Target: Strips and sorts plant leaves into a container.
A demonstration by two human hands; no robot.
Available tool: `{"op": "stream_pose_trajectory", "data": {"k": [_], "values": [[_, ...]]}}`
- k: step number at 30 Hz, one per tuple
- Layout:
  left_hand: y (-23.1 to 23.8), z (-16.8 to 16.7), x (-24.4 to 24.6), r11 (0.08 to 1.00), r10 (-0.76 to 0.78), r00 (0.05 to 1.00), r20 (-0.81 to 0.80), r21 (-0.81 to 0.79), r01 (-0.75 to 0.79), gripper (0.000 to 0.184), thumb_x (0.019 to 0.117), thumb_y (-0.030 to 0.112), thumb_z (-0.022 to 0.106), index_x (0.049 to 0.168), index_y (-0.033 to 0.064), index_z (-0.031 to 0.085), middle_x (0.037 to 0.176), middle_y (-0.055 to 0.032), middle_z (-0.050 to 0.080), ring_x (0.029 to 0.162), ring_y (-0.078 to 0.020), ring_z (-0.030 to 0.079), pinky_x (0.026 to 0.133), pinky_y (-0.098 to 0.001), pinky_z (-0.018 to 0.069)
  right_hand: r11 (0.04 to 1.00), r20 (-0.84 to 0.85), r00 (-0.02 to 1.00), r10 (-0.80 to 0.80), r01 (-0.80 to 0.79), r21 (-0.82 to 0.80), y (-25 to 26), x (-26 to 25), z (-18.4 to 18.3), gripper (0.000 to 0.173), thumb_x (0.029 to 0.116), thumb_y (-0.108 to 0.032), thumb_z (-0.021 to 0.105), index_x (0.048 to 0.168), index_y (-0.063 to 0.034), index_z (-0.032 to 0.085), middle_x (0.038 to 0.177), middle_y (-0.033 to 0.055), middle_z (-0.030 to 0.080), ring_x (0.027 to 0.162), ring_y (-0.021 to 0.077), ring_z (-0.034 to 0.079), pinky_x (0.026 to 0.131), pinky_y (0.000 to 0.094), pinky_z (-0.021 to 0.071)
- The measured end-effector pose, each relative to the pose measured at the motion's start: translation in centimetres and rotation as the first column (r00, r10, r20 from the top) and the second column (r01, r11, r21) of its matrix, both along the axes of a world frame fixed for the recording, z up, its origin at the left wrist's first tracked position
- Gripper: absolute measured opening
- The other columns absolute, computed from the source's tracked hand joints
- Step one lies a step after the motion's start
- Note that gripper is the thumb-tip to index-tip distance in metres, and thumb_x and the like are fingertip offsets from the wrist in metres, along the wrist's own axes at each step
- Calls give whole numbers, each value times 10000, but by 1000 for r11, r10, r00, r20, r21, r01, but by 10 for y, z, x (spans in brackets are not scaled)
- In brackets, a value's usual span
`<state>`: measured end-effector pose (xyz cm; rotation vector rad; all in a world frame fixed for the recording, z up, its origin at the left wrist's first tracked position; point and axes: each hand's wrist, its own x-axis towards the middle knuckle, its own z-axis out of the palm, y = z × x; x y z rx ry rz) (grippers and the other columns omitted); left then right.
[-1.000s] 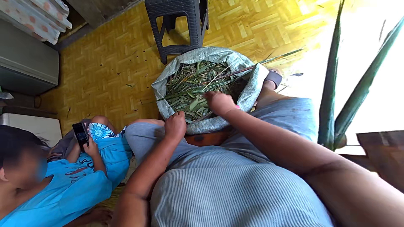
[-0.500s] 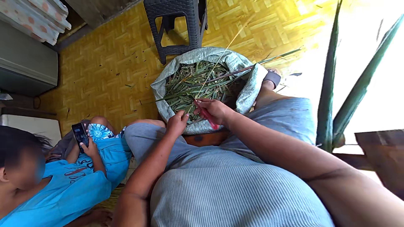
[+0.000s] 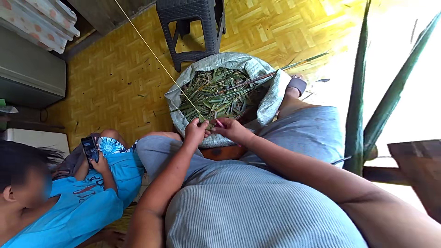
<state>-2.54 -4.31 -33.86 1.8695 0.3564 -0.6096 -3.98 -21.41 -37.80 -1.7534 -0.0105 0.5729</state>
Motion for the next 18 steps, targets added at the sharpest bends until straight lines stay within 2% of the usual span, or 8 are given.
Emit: {"op": "stream_pose_trajectory", "data": {"k": [2, 5, 8, 12, 14, 16, 17, 18], "values": [[-6, 3, 0, 999, -19, 999, 50, 28, 17, 268, 1070, 190, 578, 1217, -33, 603, 964, -144, 688, 701, -155, 678, 669, -310, 589, 997, -54, 998, -22, 26, 67, 2, -6, -3, 231, 1013, -91, 643, 1225, 0, 635, 878, 76, 623, 673, 103, 509, 639, 299, 457], [-11, 7, -1, 991, -91, 990, 106, 109, 80, 293, 1067, 197, 584, 1235, -42, 599, 966, -154, 689, 732, -175, 693, 713, -333, 599, 972, -97, 991, -97, 115, 207, 0, -6, -4, 94, 1000, -20, 619, 1081, 22, 643, 763, 16, 588, 580, 32, 461, 549, 208, 398], [-11, 8, -2, 977, -169, 970, 175, 161, 141, 293, 1063, 180, 589, 1234, -58, 605, 1000, -182, 704, 806, -212, 720, 790, -381, 610, 972, -99, 992, -73, 93, 217, -6, -5, 2, 56, 1009, -14, 610, 1047, 10, 643, 741, 3, 574, 573, 29, 451, 547, 199, 394], [-15, 12, -6, 958, -221, 953, 208, 228, 172, 288, 1061, 183, 594, 1210, -62, 620, 1056, -207, 709, 882, -251, 738, 854, -415, 612, 960, -66, 997, -49, 65, 272, -7, -6, -6, 30, 1006, -32, 622, 1011, -3, 617, 773, 19, 575, 620, 49, 493, 590, 215, 430], [-17, 18, -7, 892, -352, 910, 220, 373, 254, 309, 1059, 207, 596, 1163, -78, 660, 1115, -229, 689, 965, -307, 711, 912, -471, 580, 943, -71, 994, -86, 105, 317, -7, -6, -10, 21, 1001, -24, 615, 992, -8, 625, 771, 6, 609, 609, 32, 504, 580, 202, 432], [-18, 31, -10, 753, -525, 826, 207, 565, 337, 333, 1071, 253, 570, 1137, -45, 701, 1131, -229, 684, 1000, -349, 692, 906, -532, 556, 937, -85, 989, -119, 140, 319, -11, -4, -9, 48, 1014, -15, 588, 988, -11, 628, 782, 4, 651, 597, 18, 508, 574, 194, 432], [-18, 34, -14, 683, -607, 750, 261, 654, 325, 320, 1067, 250, 570, 1107, -29, 722, 1092, -217, 699, 995, -351, 698, 884, -538, 563, 946, -72, 991, -114, 131, 297, -14, -3, -9, 59, 1021, -15, 579, 985, -8, 625, 790, 10, 661, 598, 17, 503, 576, 197, 427], [-15, 35, -17, 627, -689, 630, 359, 732, 268, 285, 1049, 223, 591, 1063, -21, 738, 1051, -204, 716, 1007, -353, 704, 877, -533, 569, 958, -41, 995, -94, 102, 269, -19, -1, -10, 62, 1018, -5, 572, 992, 4, 627, 801, 16, 651, 613, 18, 500, 589, 203, 427]]}}
